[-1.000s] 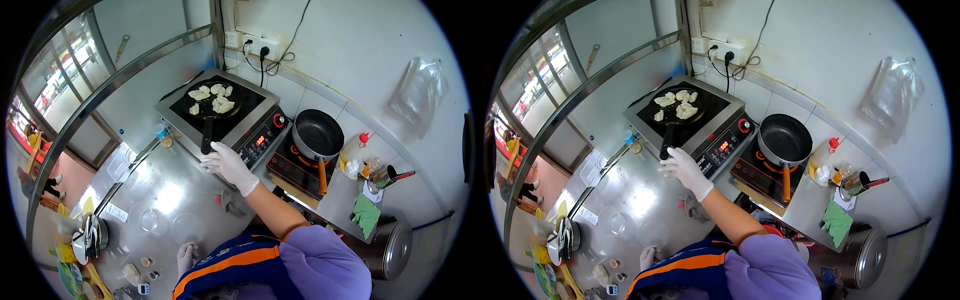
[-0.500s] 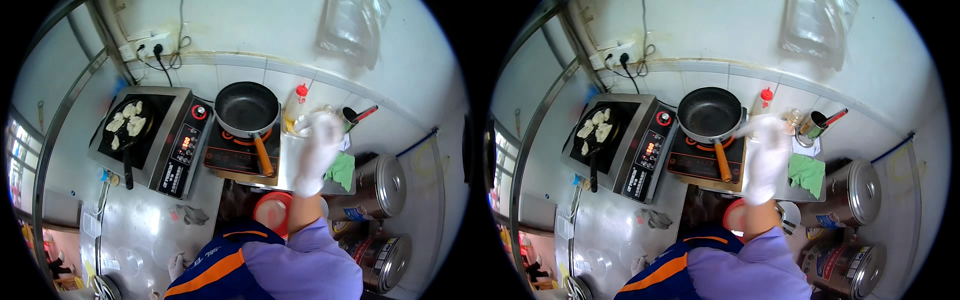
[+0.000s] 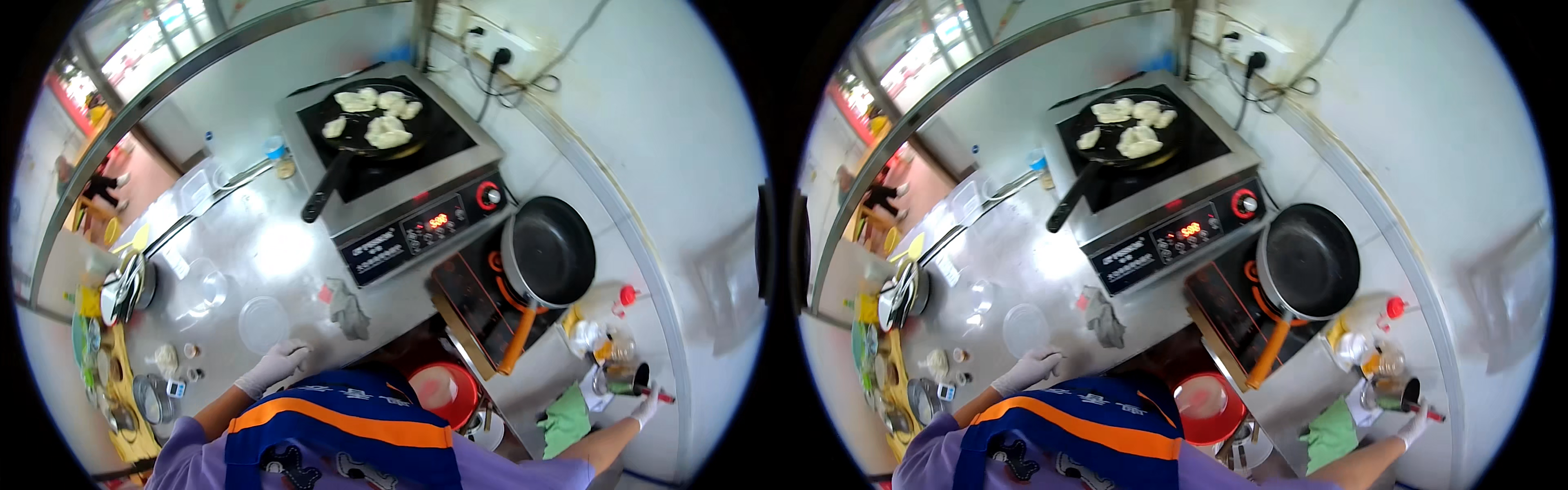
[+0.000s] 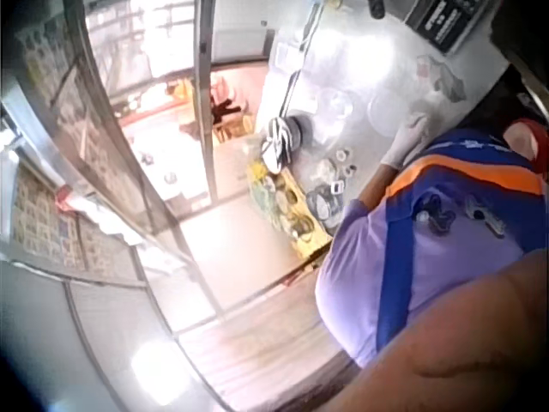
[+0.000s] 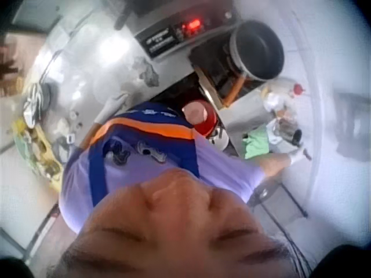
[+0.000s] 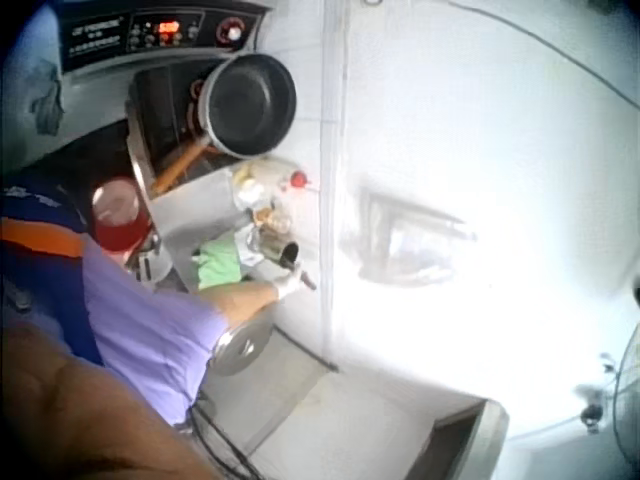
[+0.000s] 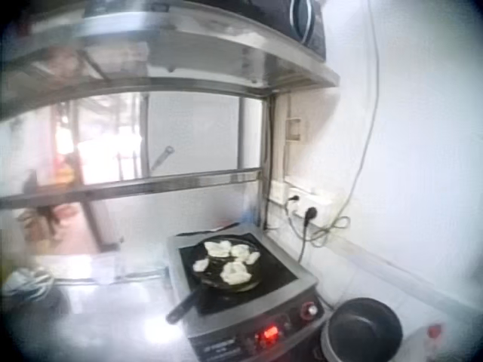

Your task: The person places several dumplings in a pan on a stove and uses tongs to turn them over while they cook. The person then pulls leaves from a head of lettuce by hand.

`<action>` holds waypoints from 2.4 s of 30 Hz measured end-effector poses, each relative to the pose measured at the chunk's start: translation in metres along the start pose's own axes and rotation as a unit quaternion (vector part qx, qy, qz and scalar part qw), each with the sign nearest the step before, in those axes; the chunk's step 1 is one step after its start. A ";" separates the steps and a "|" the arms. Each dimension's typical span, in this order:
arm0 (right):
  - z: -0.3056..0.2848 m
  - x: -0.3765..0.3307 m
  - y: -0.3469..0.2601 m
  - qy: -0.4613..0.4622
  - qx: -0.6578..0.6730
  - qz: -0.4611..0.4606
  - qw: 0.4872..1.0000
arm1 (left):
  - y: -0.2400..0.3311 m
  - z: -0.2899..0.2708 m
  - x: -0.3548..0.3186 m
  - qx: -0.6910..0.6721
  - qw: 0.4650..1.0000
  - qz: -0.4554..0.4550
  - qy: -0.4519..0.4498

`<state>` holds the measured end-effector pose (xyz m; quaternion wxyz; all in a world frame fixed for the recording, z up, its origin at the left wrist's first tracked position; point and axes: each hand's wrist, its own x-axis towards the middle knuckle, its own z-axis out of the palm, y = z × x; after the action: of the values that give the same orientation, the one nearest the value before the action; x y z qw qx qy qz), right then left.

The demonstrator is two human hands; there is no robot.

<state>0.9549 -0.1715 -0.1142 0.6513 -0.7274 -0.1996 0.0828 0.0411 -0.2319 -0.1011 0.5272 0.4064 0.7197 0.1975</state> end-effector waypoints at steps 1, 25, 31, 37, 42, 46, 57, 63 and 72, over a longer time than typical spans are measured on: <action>-0.002 0.020 -0.011 0.027 -0.048 0.029 0.998 | -0.006 -0.003 -0.004 -0.004 1.000 -0.012 0.004; 0.595 -0.511 -0.373 -0.498 0.393 -0.166 0.755 | -0.230 0.030 -0.037 0.131 0.855 0.037 0.500; 0.660 -0.527 -0.366 -0.452 0.383 -0.194 0.782 | -0.211 0.025 -0.044 0.060 0.871 0.016 0.487; 0.691 -0.532 -0.363 -0.355 0.310 -0.323 0.820 | -0.192 0.018 -0.039 0.096 0.840 0.011 0.533; 0.694 -0.533 -0.359 -0.367 0.291 -0.288 0.835 | -0.204 0.019 -0.031 0.089 0.836 0.031 0.541; 0.695 -0.536 -0.354 -0.406 0.370 -0.203 0.811 | -0.210 0.022 -0.028 0.100 0.825 0.030 0.555; 0.649 -0.531 -0.374 -0.411 0.380 -0.142 0.817 | -0.216 0.021 -0.028 0.105 0.840 0.038 0.531; 0.648 -0.542 -0.362 -0.460 0.355 -0.184 0.793 | -0.212 0.020 -0.030 0.105 0.846 0.036 0.521; 0.620 -0.556 -0.379 -0.464 0.355 -0.157 0.796 | -0.206 0.020 -0.033 0.125 0.838 0.034 0.530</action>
<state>0.1456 0.2016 0.0938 0.6974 -0.2781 -0.5460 0.3716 -0.0150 -0.3827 -0.2359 0.0027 0.3263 0.8933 0.3090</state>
